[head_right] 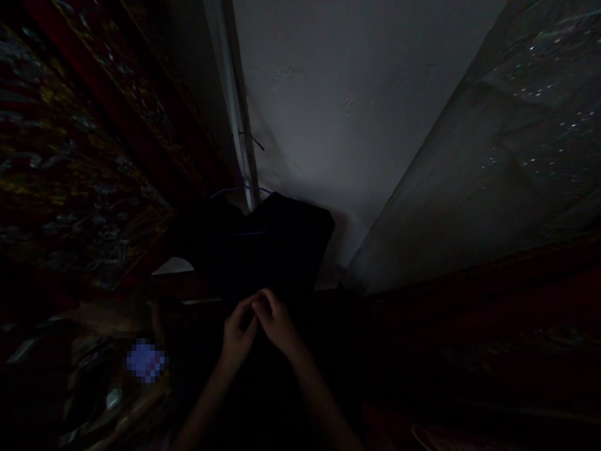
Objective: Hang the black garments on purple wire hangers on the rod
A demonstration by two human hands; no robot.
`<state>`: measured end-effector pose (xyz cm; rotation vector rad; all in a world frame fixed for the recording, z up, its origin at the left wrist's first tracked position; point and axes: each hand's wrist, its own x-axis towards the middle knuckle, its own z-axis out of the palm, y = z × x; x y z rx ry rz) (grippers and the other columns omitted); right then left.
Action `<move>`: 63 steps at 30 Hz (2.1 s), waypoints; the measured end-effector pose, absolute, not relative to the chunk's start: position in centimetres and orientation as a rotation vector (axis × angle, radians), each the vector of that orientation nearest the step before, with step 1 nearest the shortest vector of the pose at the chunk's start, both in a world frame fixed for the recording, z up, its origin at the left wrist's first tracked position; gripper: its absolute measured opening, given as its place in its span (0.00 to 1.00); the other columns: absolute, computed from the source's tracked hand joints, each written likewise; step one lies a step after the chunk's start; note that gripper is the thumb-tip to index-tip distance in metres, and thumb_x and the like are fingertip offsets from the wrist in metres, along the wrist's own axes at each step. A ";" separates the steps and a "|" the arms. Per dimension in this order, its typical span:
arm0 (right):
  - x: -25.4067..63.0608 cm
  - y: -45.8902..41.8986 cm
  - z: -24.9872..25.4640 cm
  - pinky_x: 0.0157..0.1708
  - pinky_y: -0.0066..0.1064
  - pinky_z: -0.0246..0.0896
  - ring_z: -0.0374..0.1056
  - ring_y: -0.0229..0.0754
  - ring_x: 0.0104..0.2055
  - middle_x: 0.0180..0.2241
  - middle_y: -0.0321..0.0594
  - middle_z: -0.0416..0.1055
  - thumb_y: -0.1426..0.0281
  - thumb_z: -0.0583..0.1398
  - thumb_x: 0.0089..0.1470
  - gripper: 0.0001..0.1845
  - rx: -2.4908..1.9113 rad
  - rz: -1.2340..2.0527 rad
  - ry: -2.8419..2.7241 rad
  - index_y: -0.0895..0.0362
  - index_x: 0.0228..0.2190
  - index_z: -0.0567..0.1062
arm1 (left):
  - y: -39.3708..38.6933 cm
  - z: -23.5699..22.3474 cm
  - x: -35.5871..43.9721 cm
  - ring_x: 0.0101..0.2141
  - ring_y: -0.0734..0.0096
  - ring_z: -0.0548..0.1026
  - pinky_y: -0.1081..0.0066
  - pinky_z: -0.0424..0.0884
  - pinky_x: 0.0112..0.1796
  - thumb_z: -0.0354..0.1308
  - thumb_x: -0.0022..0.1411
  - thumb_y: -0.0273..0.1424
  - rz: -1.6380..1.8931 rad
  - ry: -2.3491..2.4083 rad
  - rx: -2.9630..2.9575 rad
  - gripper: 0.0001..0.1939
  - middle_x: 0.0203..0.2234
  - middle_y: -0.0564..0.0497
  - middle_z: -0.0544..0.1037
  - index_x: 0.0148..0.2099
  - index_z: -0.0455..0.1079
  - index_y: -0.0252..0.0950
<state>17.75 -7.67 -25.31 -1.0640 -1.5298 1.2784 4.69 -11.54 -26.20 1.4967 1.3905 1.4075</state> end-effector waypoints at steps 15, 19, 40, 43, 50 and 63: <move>13.4 5.2 -25.9 0.30 0.31 0.57 0.69 0.43 0.28 0.23 0.40 0.71 0.53 0.56 0.56 0.21 -1.520 0.775 -1.368 0.54 0.20 0.68 | -11.6 -26.9 1.4 0.37 0.63 0.78 0.66 0.72 0.42 0.57 0.65 0.41 1.403 1.537 1.324 0.14 0.34 0.48 0.80 0.40 0.76 0.36; 14.3 3.7 -27.5 0.27 0.28 0.56 0.65 0.40 0.25 0.18 0.35 0.67 0.53 0.55 0.57 0.22 -1.497 0.801 -1.395 0.54 0.19 0.66 | -11.8 -27.5 1.5 0.39 0.63 0.78 0.66 0.71 0.44 0.56 0.66 0.40 1.353 1.565 1.337 0.13 0.35 0.48 0.80 0.41 0.76 0.37; 13.9 5.7 -26.6 0.26 0.28 0.53 0.63 0.39 0.23 0.19 0.31 0.62 0.55 0.50 0.63 0.18 -1.359 0.892 -1.552 0.52 0.27 0.63 | -10.7 -27.5 2.0 0.42 0.62 0.77 0.64 0.70 0.47 0.53 0.68 0.39 1.236 1.526 1.400 0.13 0.38 0.48 0.80 0.44 0.75 0.38; 14.3 6.1 -26.0 0.26 0.28 0.50 0.58 0.38 0.22 0.18 0.30 0.58 0.58 0.51 0.62 0.18 -1.338 0.890 -1.555 0.52 0.23 0.60 | -10.7 -27.5 2.2 0.42 0.62 0.77 0.65 0.70 0.46 0.53 0.68 0.38 1.222 1.518 1.422 0.13 0.38 0.48 0.80 0.43 0.75 0.38; 16.0 2.2 -26.2 0.22 0.28 0.48 0.55 0.36 0.20 0.15 0.31 0.58 0.59 0.56 0.52 0.18 -1.348 0.979 -1.492 0.52 0.17 0.58 | -10.5 -28.2 2.6 0.45 0.62 0.77 0.62 0.72 0.47 0.54 0.67 0.35 1.341 1.591 1.461 0.13 0.45 0.45 0.77 0.51 0.71 0.37; 20.6 -7.7 -24.0 0.24 0.27 0.57 0.58 0.35 0.22 0.17 0.31 0.61 0.54 0.61 0.50 0.20 -1.225 1.303 -1.204 0.53 0.20 0.62 | -9.8 -27.3 6.2 0.34 0.67 0.77 0.69 0.72 0.39 0.56 0.65 0.31 1.307 1.464 1.681 0.04 0.32 0.50 0.78 0.39 0.71 0.37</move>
